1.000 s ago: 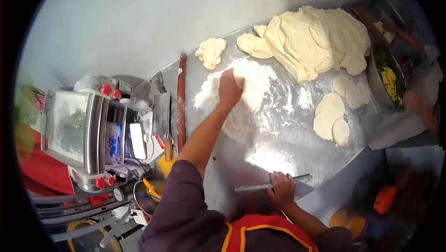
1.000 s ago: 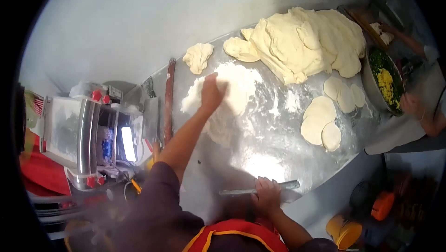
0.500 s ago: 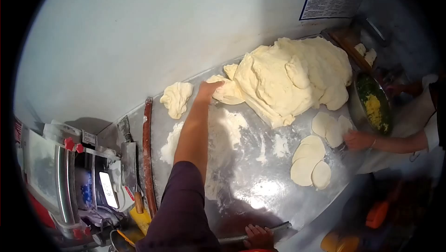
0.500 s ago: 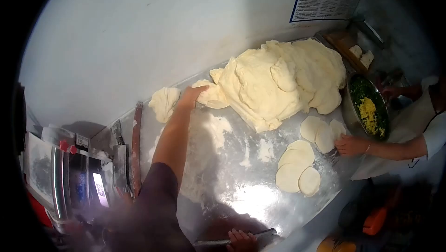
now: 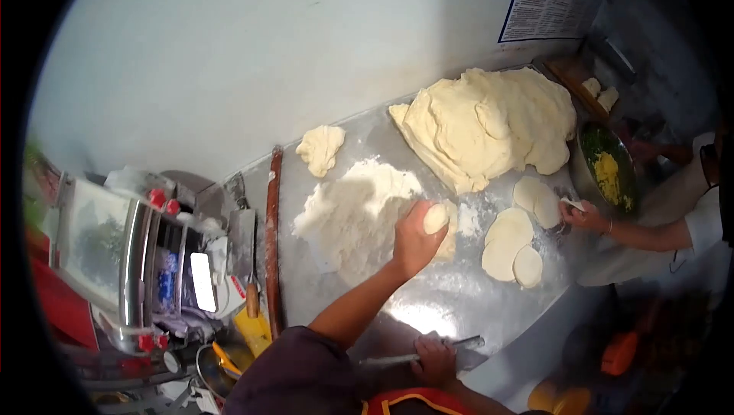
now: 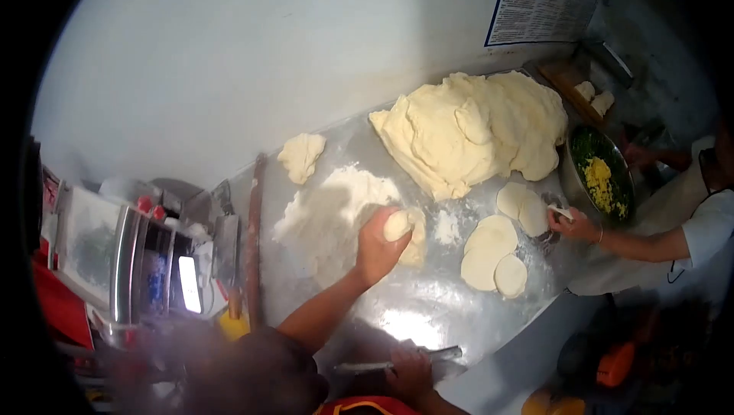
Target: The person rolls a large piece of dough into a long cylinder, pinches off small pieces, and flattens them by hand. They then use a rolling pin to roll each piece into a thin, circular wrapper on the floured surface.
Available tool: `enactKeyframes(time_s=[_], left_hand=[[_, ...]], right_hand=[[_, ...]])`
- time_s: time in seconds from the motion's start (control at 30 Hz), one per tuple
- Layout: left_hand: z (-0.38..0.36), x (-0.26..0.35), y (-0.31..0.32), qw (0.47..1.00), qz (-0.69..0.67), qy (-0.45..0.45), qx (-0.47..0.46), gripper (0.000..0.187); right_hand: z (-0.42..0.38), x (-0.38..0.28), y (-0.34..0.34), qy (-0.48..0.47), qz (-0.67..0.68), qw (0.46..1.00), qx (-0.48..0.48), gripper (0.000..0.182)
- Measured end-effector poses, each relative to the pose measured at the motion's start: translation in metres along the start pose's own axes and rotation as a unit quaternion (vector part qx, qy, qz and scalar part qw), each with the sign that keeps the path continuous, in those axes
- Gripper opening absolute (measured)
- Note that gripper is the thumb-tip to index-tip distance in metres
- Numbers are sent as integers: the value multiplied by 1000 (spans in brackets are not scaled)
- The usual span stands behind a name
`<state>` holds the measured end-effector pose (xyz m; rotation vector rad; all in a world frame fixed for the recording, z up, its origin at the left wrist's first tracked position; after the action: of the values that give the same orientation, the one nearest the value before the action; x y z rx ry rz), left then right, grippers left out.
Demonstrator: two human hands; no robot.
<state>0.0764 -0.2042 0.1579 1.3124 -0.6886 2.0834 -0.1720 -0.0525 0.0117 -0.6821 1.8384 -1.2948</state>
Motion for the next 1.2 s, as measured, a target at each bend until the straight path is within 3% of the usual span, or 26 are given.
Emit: enactKeyframes(time_s=[0.07, 0.13, 0.17, 0.2, 0.27, 0.3, 0.4, 0.43, 0.53, 0.57, 0.6, 0.67, 0.7, 0.8, 0.87, 0.93, 1.03, 1.2], left_hand=[[-38, -39, 4, 984, -110, -142, 12, 36], [-98, -111, 14, 923, -233, -306, 26, 38], [-121, -127, 15, 936, -155, -314, -37, 49], [-131, -117, 1, 954, -94, -282, -38, 53], [-154, -100, -34, 975, 40, -216, -44, 63], [-172, -101, -48, 976, 153, -151, -29, 73], [-219, -40, -83, 968, 202, -121, -90, 72], [-243, -36, -77, 949, 174, -168, -202, 75], [-292, 21, -69, 915, 218, -61, -335, 72], [-305, 17, -74, 921, 236, -62, -302, 61], [-310, 13, -85, 928, 224, -118, -274, 57], [-319, 3, -114, 930, 198, -227, -214, 48], [-318, 14, -133, 939, 232, -197, -161, 39], [-331, -19, -183, 908, 283, -300, -73, 35], [-327, -34, -214, 909, 270, -318, 8, 32], [-312, -49, -240, 913, 270, -295, 84, 31], [-282, -60, -259, 916, 315, -221, 113, 42], [-251, -57, -241, 894, 439, -80, 36, 51]], right_hand=[[-4, -7, -17, -11, -2, 998, 55, 54], [-19, -7, -3, -59, -59, 984, 158, 55], [-18, -8, -9, -38, -40, 990, 131, 56], [-10, -10, -16, -21, -23, 994, 102, 57], [-17, -19, -29, -57, -32, 983, 173, 57], [-17, -20, -21, -83, -41, 983, 161, 55], [-6, -20, -22, -142, -30, 984, 101, 49], [-1, -25, -24, -164, -38, 982, 83, 48], [5, -63, -37, -211, -44, 975, 54, 46], [7, -85, -46, -232, -49, 971, 30, 45], [7, -103, -51, -252, -56, 966, 5, 45], [3, -133, -71, -299, -81, 946, 92, 44], [-1, -144, -80, -321, -92, 933, 137, 43], [6, -115, -111, -197, -22, 957, 212, 42], [3, -79, -105, -140, 7, 968, 208, 43], [0, -52, -98, -101, 26, 974, 203, 44], [-14, -37, -88, -74, 31, 979, 187, 46], [-27, -32, -78, -44, 54, 979, 190, 49]])
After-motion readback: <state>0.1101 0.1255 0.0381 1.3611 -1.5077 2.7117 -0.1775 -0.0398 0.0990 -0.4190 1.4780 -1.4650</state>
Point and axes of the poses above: each hand's wrist, its own z-axis towards the middle knuckle, its own y-axis out of the palm, x = y × z, the point moved 10 cm from there along z, towards the middle knuckle, and after that the axes turned 10 degrees about -z, right-handed, at the moved point
